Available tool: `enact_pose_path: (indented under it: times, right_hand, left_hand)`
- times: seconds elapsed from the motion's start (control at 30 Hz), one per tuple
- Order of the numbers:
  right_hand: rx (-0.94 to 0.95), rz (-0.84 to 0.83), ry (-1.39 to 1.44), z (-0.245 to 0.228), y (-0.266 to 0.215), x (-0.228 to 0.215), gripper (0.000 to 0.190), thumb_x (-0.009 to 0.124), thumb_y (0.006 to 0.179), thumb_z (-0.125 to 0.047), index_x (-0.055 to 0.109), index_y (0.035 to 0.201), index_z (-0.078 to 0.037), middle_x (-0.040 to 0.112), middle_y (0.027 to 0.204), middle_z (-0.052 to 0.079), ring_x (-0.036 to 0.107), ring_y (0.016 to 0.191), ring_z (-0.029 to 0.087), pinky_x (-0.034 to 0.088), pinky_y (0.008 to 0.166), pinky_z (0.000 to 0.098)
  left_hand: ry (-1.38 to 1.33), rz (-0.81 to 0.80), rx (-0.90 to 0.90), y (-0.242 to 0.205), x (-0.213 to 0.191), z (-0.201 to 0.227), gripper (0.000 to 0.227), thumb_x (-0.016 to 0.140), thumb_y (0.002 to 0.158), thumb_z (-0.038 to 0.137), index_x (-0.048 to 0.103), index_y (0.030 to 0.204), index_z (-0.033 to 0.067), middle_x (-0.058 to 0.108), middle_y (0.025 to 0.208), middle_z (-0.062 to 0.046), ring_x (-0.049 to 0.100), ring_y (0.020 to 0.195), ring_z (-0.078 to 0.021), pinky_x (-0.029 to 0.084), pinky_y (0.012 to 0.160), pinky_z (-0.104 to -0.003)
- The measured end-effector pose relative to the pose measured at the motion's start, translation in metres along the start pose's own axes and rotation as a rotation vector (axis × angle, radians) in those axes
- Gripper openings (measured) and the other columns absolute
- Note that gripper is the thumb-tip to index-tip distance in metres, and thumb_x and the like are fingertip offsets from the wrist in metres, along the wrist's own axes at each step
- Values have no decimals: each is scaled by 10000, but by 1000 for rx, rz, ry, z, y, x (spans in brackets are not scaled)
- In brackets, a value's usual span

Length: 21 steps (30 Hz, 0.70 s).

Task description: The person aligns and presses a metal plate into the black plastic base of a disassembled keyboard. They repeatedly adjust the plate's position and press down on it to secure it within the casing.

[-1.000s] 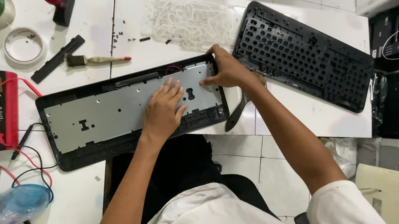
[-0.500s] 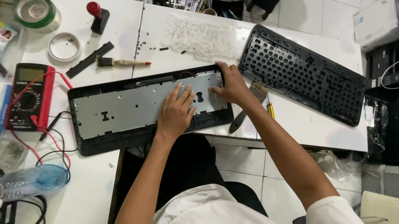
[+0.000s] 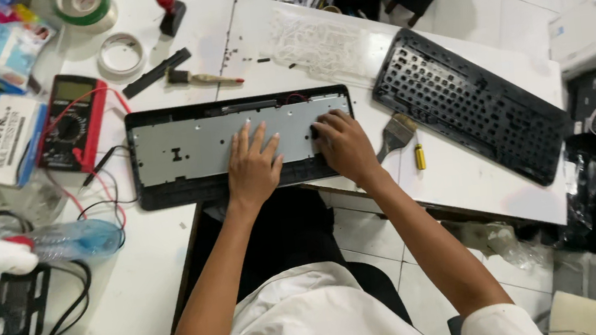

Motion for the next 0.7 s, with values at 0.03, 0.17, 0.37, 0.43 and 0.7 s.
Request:
enact_pose_path:
  times: [0.03, 0.17, 0.37, 0.43, 0.7]
  right_hand:
    - [-14, -3, 21, -7, -2, 0, 331, 832, 906, -147, 803, 1236, -133, 769, 1238, 111, 665, 1283, 349, 566, 1015, 451]
    - [21, -16, 19, -14, -10, -6, 306, 806, 946, -153, 815, 1249, -108, 744, 1331, 151, 637, 1347, 396, 544, 1044, 478]
    - [65, 4, 25, -17, -14, -10, 326, 812, 948, -146, 812, 1272, -111, 736, 1370, 158, 628, 1371, 409, 532, 1062, 485]
    - [70, 18, 22, -17, -17, -7, 341, 816, 936, -136, 812, 1277, -115, 734, 1383, 150, 627, 1377, 402, 528, 1069, 480]
    - [127, 64, 50, -15, -21, -4, 336, 806, 942, -109, 811, 1278, -111, 735, 1402, 145, 619, 1399, 394, 518, 1080, 468]
  left_hand:
    - [16, -2, -19, -9, -3, -11, 408, 737, 996, 316, 762, 1364, 141, 651, 1510, -164, 505, 1484, -448, 409, 1220, -611]
    - [49, 37, -83, -39, -14, -60, 380, 729, 1007, 313, 772, 1349, 152, 671, 1483, -149, 545, 1459, -418, 434, 1210, -577]
    - [92, 146, -164, -68, -53, -144, 368, 754, 1010, 259, 778, 1333, 84, 689, 1441, -172, 588, 1410, -394, 478, 1174, -514]
    - [89, 146, -200, -69, -65, -158, 386, 763, 1022, 263, 770, 1350, 61, 689, 1439, -176, 592, 1402, -380, 498, 1153, -502]
    - [161, -173, -372, -48, -57, -187, 645, 831, 880, 515, 743, 1428, 186, 651, 1541, -27, 513, 1461, -353, 557, 1024, -566]
Point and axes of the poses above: each hand's wrist, its own y-axis towards the middle knuckle, its own x-axis out of the palm, z = x × y, the point moved 9 cm from there along y, towards the middle knuckle
